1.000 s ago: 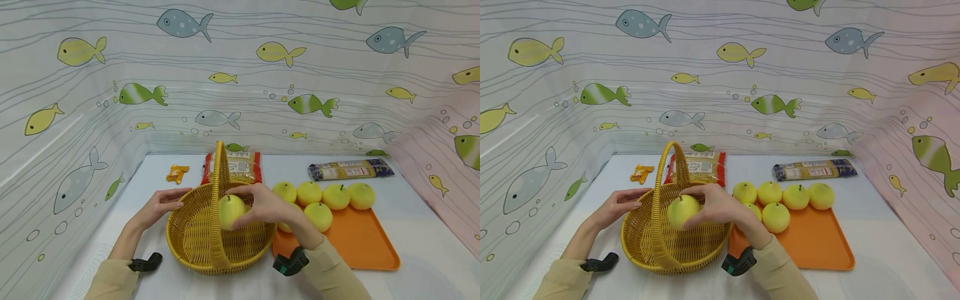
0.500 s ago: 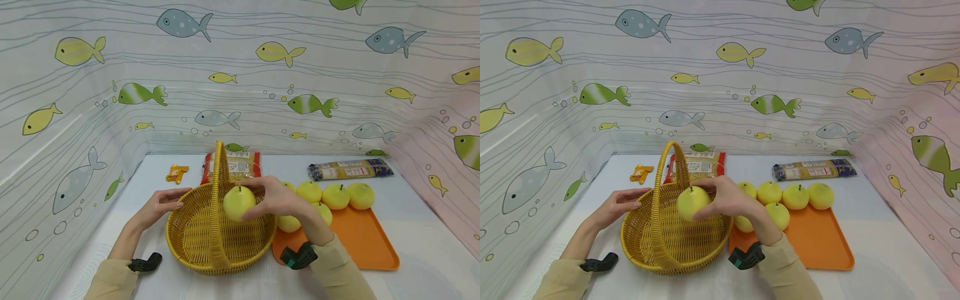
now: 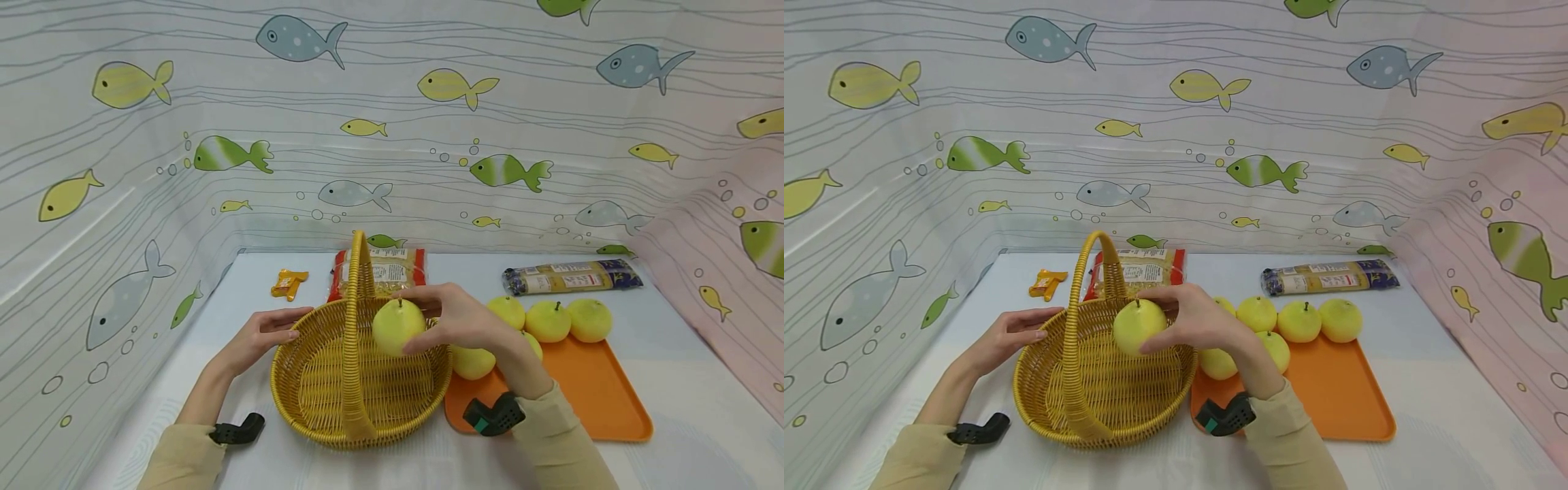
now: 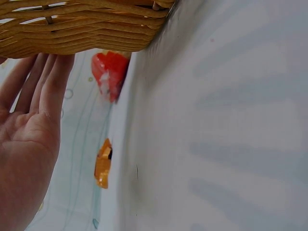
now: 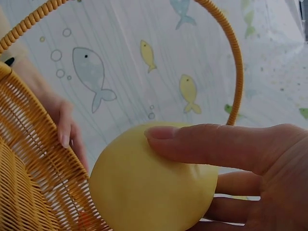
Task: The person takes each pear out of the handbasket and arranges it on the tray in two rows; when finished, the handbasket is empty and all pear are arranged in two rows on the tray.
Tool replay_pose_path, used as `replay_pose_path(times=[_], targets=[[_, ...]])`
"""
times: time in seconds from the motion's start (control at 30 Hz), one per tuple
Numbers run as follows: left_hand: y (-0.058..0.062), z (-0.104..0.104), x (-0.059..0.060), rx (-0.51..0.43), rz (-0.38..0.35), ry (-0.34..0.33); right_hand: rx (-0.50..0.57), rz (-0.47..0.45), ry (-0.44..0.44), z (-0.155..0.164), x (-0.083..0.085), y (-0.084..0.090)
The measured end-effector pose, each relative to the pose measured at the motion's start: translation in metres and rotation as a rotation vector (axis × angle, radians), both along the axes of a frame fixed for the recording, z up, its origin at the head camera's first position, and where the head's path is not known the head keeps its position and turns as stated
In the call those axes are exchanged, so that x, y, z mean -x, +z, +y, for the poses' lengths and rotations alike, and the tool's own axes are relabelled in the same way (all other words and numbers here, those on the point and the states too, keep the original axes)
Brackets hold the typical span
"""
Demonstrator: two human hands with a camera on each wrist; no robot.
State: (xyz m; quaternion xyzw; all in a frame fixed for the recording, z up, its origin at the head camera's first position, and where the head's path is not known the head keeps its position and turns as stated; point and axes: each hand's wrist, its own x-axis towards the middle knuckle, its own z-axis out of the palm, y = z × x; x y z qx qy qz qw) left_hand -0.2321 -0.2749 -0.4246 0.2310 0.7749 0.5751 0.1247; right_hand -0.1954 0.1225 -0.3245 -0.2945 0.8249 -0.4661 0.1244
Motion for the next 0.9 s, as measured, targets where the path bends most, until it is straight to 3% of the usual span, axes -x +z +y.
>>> replay_pose_path(times=[0.9], targets=[[0.002, 0.001, -0.001, -0.001, -0.016, 0.01, 0.037, -0.004, -0.018, 0.02, 0.001, 0.008]])
